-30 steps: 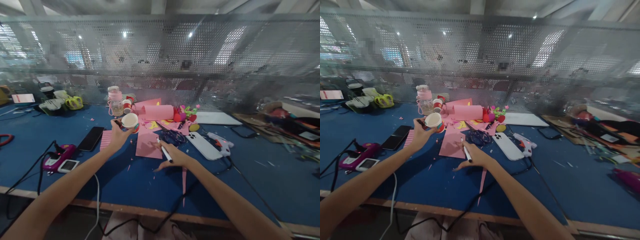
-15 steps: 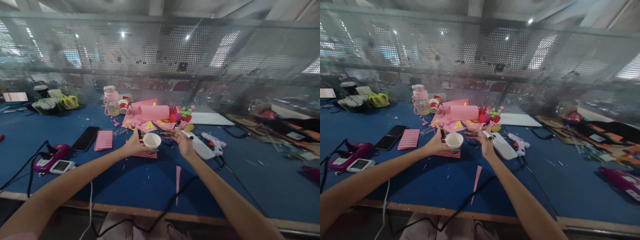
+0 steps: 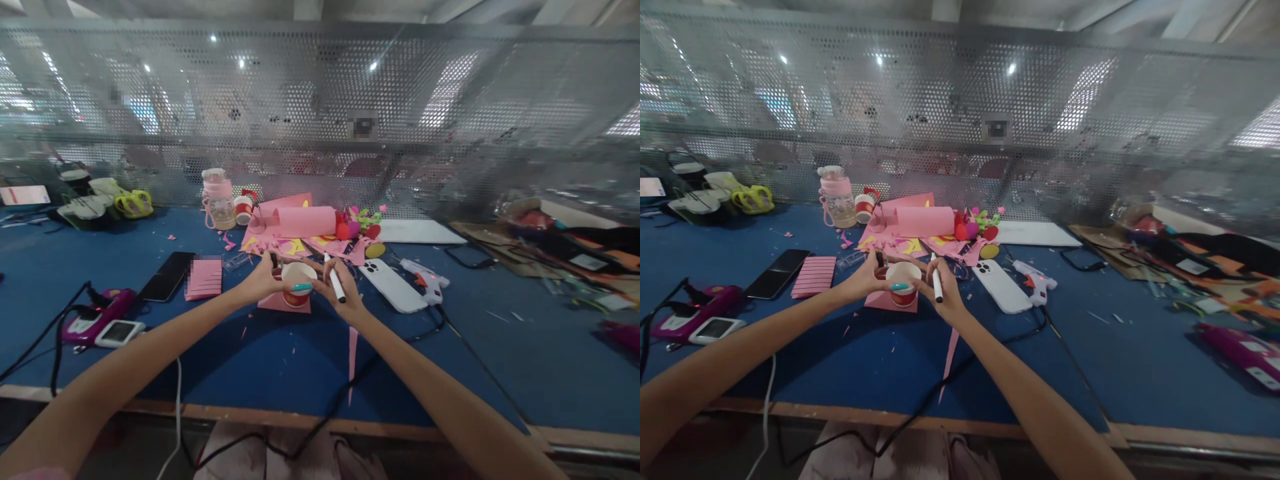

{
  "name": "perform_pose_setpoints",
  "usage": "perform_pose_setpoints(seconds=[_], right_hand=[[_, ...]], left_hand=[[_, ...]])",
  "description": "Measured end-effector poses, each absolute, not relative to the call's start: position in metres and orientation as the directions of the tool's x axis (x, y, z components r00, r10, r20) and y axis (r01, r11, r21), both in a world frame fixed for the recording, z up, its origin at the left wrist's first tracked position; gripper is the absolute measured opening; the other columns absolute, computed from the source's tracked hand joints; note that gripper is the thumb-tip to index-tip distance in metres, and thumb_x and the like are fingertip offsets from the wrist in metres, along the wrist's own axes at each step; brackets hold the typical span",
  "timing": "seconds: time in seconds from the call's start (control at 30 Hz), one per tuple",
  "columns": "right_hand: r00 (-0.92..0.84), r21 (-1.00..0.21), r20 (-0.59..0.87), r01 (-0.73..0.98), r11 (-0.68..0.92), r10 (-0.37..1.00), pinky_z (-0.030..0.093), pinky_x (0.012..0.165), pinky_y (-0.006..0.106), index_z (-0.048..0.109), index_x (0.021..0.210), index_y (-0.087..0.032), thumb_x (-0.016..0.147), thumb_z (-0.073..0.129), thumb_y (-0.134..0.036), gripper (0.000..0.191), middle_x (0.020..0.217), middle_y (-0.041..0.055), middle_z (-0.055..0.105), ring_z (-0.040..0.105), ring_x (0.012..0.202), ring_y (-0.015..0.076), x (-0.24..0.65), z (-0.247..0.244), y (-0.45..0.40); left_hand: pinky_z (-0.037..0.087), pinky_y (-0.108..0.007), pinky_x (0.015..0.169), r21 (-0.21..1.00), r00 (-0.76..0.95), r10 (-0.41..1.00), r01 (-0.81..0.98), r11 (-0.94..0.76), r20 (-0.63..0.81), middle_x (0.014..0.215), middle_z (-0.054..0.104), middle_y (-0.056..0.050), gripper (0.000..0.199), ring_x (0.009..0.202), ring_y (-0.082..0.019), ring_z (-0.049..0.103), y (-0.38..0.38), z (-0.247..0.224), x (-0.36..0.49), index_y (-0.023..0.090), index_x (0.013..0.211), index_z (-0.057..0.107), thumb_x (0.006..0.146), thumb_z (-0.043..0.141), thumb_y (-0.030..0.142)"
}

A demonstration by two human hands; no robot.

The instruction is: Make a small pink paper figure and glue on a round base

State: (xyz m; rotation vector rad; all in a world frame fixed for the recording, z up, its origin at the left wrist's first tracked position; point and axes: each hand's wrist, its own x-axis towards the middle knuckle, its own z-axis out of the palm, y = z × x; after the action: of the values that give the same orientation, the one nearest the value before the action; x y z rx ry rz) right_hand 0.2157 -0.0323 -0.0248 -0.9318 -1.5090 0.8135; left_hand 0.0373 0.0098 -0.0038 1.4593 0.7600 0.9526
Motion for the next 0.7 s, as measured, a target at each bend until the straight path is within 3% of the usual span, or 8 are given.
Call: perform_pose_setpoints(seconds=[0.23,0.37,0.47,0.57,0.63,0.7], right_hand=[[-0.044,-0.843,0.511,0.170,0.510,0.859,0.042,0.088,0.039,0.031,0.071,-0.025,0.068,0.066,-0.053,0.045,0.078,0.0011,0.051,0.054,0.111,0.0268,0.214,-0.021,-0.032],[-0.036,-0.825,0.534,0.197,0.530,0.845,0.042,0.086,0.038,0.032,0.073,-0.025,0.066,0.068,-0.051,0.045,0.086,0.0036,0.056,0.054,0.108,0.0250,0.217,-0.022,-0.029],[0.118,-0.832,0.542,0.212,0.512,0.832,0.046,0.077,0.036,0.034,0.073,-0.025,0.066,0.066,-0.053,0.043,0.084,0.0039,0.058,0.060,0.089,0.0226,0.222,-0.021,-0.027],[0.314,-0.862,0.506,0.207,0.463,0.803,0.046,0.058,0.034,0.043,0.076,-0.024,0.079,0.045,-0.058,0.034,0.071,0.0030,0.057,0.058,0.063,0.0190,0.228,-0.017,-0.028],[0.331,-0.863,0.505,0.224,0.453,0.798,0.041,0.047,0.032,0.050,0.082,-0.023,0.083,0.034,-0.057,0.037,0.062,0.0014,0.055,0.053,0.050,0.0173,0.233,-0.015,-0.033],[0.324,-0.836,0.543,0.296,0.462,0.775,0.036,0.042,0.030,0.054,0.086,-0.024,0.082,0.037,-0.054,0.035,0.053,-0.0011,0.051,0.047,0.042,0.0159,0.238,-0.016,-0.040]], left_hand=[[0.052,-0.042,0.071,0.975,0.572,0.803,0.029,-0.222,0.166,0.108,0.060,-0.013,0.061,0.090,-0.025,0.063,0.015,0.012,0.039,0.022,0.074,0.031,0.041,0.082,0.018],[0.047,-0.038,0.069,0.890,0.607,0.766,0.204,-0.407,0.211,0.099,0.064,-0.012,0.060,0.083,-0.022,0.059,0.021,0.019,0.037,0.021,0.073,0.034,0.039,0.083,0.022],[0.043,-0.032,0.064,0.805,0.609,0.752,0.298,-0.513,0.253,0.095,0.065,-0.009,0.060,0.076,-0.019,0.056,0.023,0.022,0.036,0.022,0.073,0.035,0.038,0.082,0.025],[0.040,-0.029,0.061,0.769,0.614,0.741,0.323,-0.551,0.273,0.094,0.065,-0.009,0.058,0.073,-0.017,0.053,0.022,0.023,0.035,0.022,0.073,0.034,0.039,0.081,0.026],[0.039,-0.029,0.061,0.775,0.615,0.740,0.315,-0.548,0.273,0.096,0.066,-0.010,0.058,0.075,-0.018,0.054,0.021,0.022,0.036,0.023,0.072,0.032,0.040,0.080,0.026],[0.038,-0.029,0.062,0.795,0.613,0.742,0.292,-0.532,0.271,0.098,0.066,-0.011,0.059,0.078,-0.019,0.054,0.020,0.021,0.037,0.023,0.072,0.030,0.040,0.080,0.026]])
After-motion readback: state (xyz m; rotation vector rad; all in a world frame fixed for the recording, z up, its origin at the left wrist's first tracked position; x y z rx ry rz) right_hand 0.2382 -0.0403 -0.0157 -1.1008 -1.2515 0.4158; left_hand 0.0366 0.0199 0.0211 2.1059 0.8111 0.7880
